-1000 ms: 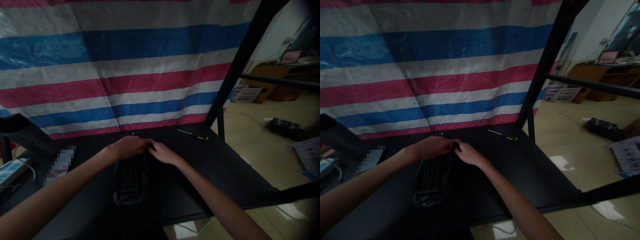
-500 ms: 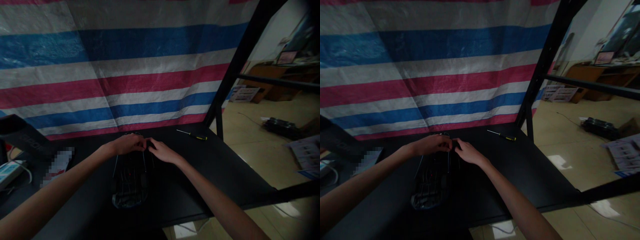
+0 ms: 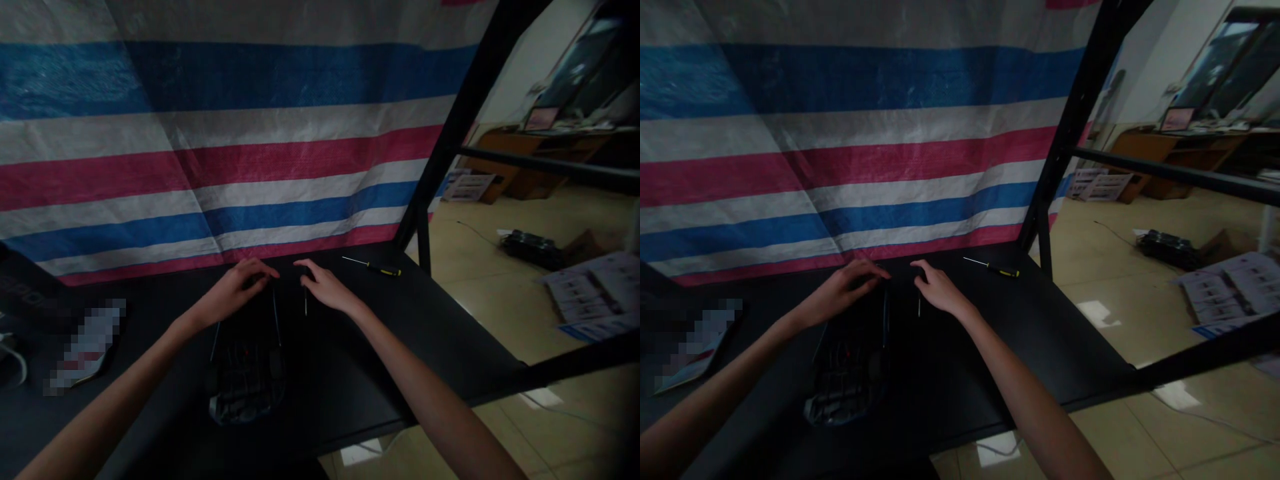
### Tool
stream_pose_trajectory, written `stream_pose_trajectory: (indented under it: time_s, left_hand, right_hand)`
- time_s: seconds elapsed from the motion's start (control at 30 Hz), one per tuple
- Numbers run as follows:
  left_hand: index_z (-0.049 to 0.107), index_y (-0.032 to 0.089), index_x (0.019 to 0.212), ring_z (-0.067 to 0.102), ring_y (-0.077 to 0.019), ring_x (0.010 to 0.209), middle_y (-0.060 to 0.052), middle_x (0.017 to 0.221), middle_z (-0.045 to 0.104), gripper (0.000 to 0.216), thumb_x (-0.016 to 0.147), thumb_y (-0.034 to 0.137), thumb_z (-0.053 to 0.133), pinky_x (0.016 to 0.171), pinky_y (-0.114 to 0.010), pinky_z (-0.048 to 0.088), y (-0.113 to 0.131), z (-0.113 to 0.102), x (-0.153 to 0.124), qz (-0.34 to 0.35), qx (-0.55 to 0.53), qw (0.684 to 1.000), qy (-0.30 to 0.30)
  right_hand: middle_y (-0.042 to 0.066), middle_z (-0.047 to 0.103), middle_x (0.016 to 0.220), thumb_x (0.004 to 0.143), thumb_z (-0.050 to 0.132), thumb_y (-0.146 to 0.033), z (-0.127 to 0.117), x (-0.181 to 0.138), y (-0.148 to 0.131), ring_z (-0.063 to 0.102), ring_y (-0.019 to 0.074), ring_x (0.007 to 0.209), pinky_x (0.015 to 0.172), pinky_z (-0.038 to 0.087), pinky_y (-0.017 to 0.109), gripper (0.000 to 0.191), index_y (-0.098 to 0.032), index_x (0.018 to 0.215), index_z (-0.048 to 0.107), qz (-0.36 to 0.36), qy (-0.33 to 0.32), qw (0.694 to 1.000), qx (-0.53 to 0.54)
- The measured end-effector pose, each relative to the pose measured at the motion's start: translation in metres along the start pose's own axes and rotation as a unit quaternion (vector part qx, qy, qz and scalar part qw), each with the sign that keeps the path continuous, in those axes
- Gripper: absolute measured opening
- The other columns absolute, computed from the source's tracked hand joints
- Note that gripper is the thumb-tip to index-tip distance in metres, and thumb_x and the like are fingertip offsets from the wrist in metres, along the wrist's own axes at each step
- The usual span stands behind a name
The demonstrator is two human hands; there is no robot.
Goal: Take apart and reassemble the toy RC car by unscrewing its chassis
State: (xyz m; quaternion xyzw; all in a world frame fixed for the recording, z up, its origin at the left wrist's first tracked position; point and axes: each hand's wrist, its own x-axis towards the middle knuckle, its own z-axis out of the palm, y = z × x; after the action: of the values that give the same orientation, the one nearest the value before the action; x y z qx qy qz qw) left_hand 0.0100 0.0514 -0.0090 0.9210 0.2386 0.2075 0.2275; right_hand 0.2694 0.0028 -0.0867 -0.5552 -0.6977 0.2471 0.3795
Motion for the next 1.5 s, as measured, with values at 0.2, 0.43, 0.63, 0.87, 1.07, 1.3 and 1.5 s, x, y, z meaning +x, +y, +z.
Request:
stream_pose_trajectory:
  time_s: [0.2,0.43,0.63,0.87,1.07,1.3,1.5]
  left_hand:
    - [0.057,0.027,0.141,0.049,-0.0318,0.146,-0.010,0.150,0.056,0.058,0.090,0.047,0.075,0.126,-0.052,0.034,-0.061,0.005,-0.049,-0.130,-0.143,0.964,0.185]
    - [0.044,0.035,0.158,0.052,-0.0352,0.146,-0.009,0.164,0.050,0.080,0.088,0.048,0.079,0.120,-0.052,0.045,-0.067,0.032,-0.080,-0.265,-0.455,0.843,0.115]
    - [0.050,0.026,0.157,0.045,-0.0367,0.152,-0.011,0.157,0.058,0.079,0.086,0.041,0.082,0.127,-0.053,0.036,-0.065,0.031,-0.080,-0.240,-0.477,0.840,0.097]
    - [0.053,0.025,0.150,0.050,-0.0341,0.148,-0.011,0.159,0.055,0.071,0.086,0.036,0.082,0.126,-0.052,0.035,-0.069,0.036,-0.080,-0.213,-0.475,0.848,0.101]
    - [0.053,0.024,0.148,0.049,-0.0352,0.147,-0.012,0.157,0.056,0.070,0.086,0.036,0.082,0.125,-0.054,0.035,-0.066,0.035,-0.079,-0.205,-0.474,0.850,0.105]
    - [0.051,0.022,0.150,0.050,-0.0357,0.147,-0.014,0.155,0.057,0.070,0.087,0.034,0.080,0.125,-0.055,0.036,-0.065,0.035,-0.076,-0.200,-0.481,0.847,0.102]
    - [0.049,0.025,0.152,0.051,-0.0328,0.145,-0.013,0.159,0.052,0.070,0.088,0.027,0.077,0.123,-0.053,0.037,-0.069,0.036,-0.080,-0.208,-0.521,0.823,0.093]
  right_hand:
    - [-0.001,0.065,0.084,0.100,0.053,-0.029,0.000,-0.002,-0.003,0.064,0.0181,0.078,0.078,0.046,0.031,0.037,-0.023,0.136,0.059,-0.015,0.022,0.999,-0.030]
    - [-0.001,0.059,0.084,0.097,0.059,-0.032,0.004,-0.007,-0.005,0.056,0.0171,0.072,0.071,0.041,0.030,0.028,-0.025,0.123,0.062,-0.029,0.017,0.995,-0.093]
    - [-0.006,0.047,0.067,0.098,0.059,-0.032,0.012,-0.009,-0.007,0.047,0.0143,0.059,0.060,0.032,0.029,0.017,-0.025,0.112,0.064,-0.008,0.007,0.994,-0.105]
    - [-0.003,0.055,0.081,0.101,0.058,-0.045,-0.009,-0.002,-0.040,0.052,0.0120,0.065,0.059,0.039,0.026,0.024,-0.024,0.109,0.066,0.008,0.060,0.994,0.086]
    - [-0.001,0.064,0.089,0.103,0.059,-0.042,-0.019,0.016,-0.120,0.060,0.0133,0.076,0.069,0.046,0.026,0.021,-0.021,0.102,0.065,-0.123,-0.017,0.992,0.013]
    - [-0.002,0.067,0.084,0.106,0.060,-0.035,-0.002,0.035,-0.171,0.063,0.0135,0.075,0.071,0.042,0.026,0.017,-0.020,0.100,0.066,-0.208,-0.123,0.961,-0.137]
    - [-0.002,0.066,0.081,0.104,0.064,-0.034,0.012,0.036,-0.160,0.062,0.0149,0.076,0.070,0.038,0.027,0.015,-0.020,0.099,0.067,-0.209,-0.102,0.956,-0.181]
